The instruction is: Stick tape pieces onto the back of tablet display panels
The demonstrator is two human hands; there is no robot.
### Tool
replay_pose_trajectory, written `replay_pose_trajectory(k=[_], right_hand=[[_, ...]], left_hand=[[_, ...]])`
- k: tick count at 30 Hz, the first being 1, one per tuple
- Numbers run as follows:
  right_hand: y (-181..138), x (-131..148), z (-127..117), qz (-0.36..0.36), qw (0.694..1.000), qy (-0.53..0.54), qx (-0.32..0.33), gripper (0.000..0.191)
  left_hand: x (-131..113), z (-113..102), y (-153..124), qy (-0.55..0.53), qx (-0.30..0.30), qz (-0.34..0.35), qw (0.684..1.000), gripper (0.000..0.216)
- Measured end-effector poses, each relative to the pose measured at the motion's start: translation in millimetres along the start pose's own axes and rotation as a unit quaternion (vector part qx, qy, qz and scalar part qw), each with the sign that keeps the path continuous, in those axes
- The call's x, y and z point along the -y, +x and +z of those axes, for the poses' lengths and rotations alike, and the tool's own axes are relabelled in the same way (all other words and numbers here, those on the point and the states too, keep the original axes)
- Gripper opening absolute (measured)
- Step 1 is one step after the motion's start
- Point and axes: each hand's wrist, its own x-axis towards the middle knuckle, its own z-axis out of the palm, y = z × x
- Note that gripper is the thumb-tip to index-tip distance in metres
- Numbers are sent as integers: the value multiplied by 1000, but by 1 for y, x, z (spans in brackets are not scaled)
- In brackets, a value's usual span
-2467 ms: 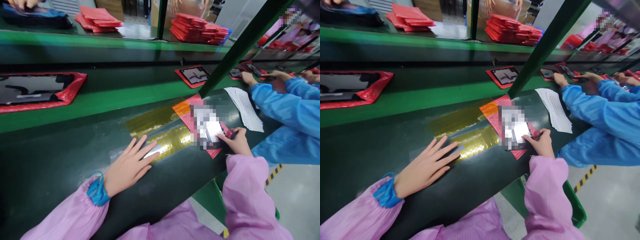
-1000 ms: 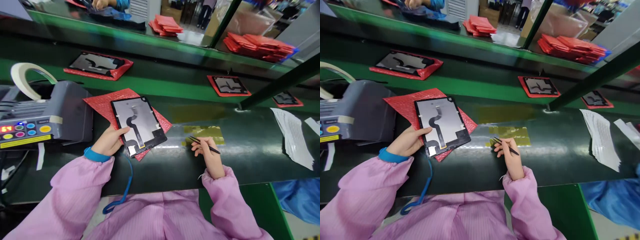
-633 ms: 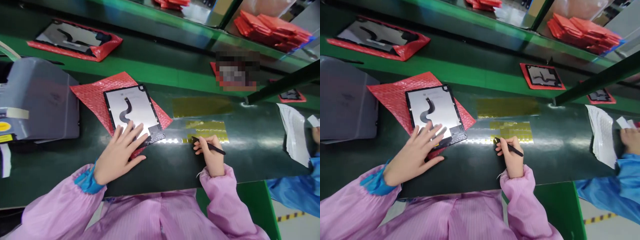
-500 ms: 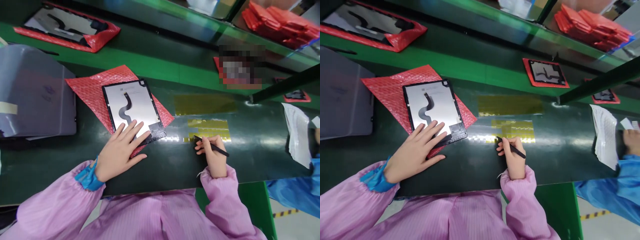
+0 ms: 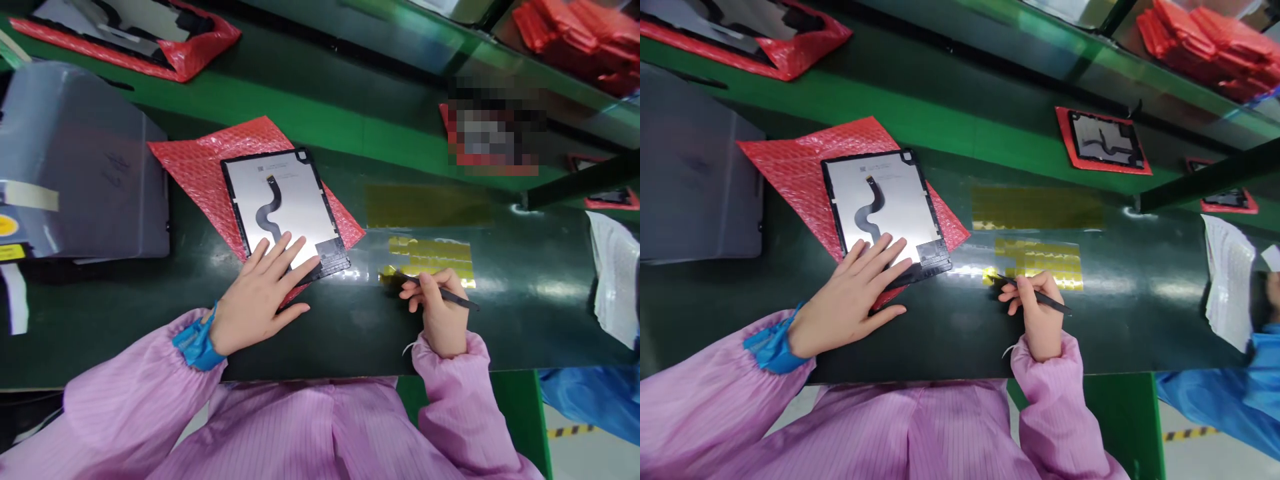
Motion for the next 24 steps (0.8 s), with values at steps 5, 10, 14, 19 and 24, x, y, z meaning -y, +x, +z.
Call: replay_pose_trajectory(k=[5,10,14,19,24], right_hand=[[-21,16,41,15,993,69,92,39],[-28,25,87,52,976,85,194,37],[-28,25,107,63,972,69,215,36],[-25,27,112,68,970,44,229,36],[-21,27,114,66,966,45,247,36]], left_hand=[[2,-15,-9,-157,-68,-15,985,64],[10,-23,-26,-137,-51,-45,988,45],[16,-18,-33,-93,-6,-15,996,46],[18,-15,-33,-88,7,-19,996,46],[18,-14,-34,-93,-11,-10,996,45]])
